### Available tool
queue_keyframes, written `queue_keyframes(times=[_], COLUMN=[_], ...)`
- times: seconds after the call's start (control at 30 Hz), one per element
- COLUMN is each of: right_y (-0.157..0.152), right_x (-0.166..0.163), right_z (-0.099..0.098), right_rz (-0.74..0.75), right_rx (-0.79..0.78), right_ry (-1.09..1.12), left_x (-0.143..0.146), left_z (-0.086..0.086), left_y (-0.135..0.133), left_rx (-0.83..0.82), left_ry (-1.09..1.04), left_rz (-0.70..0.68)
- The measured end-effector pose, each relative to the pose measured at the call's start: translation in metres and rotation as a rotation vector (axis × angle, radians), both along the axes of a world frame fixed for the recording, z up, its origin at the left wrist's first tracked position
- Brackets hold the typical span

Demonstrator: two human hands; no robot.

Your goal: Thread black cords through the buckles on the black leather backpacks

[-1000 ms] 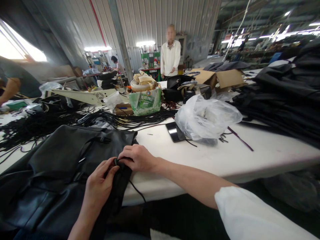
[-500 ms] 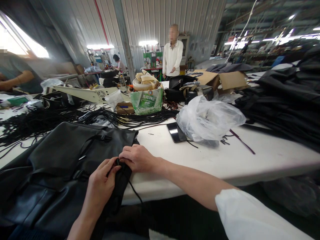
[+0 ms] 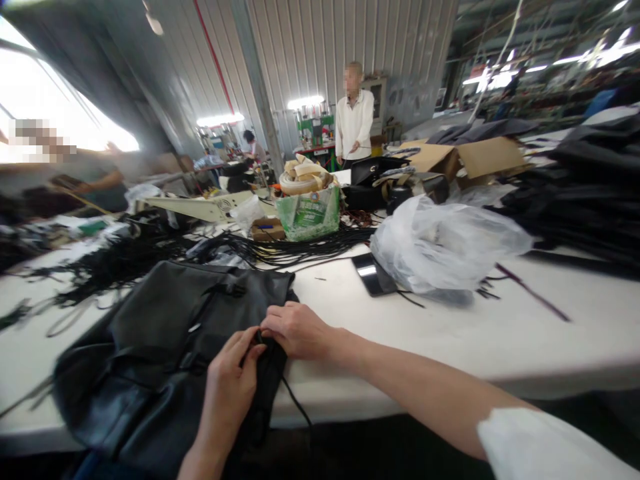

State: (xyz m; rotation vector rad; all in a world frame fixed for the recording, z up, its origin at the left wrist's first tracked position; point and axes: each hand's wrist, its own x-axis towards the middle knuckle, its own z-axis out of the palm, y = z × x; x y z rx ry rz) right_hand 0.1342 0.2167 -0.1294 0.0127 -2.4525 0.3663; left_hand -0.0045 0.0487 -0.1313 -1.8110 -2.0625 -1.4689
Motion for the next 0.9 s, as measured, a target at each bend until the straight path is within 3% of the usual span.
queue_keyframes(times=[0.3, 0.9], right_y=[0.004, 0.001], right_x=[0.0, 0.002], right_z=[-0.002, 0.003], right_rz=[0.044, 0.048], right_rx=[-0.199, -0.308], right_ry=[-0.022, -0.031], left_x=[0.0, -0.009], left_z=[-0.003, -0.023], left_y=[0.004, 0.005], left_rx=[-0.078, -0.026], left_ry=[-0.068, -0.153], left_rz=[0.032, 0.017])
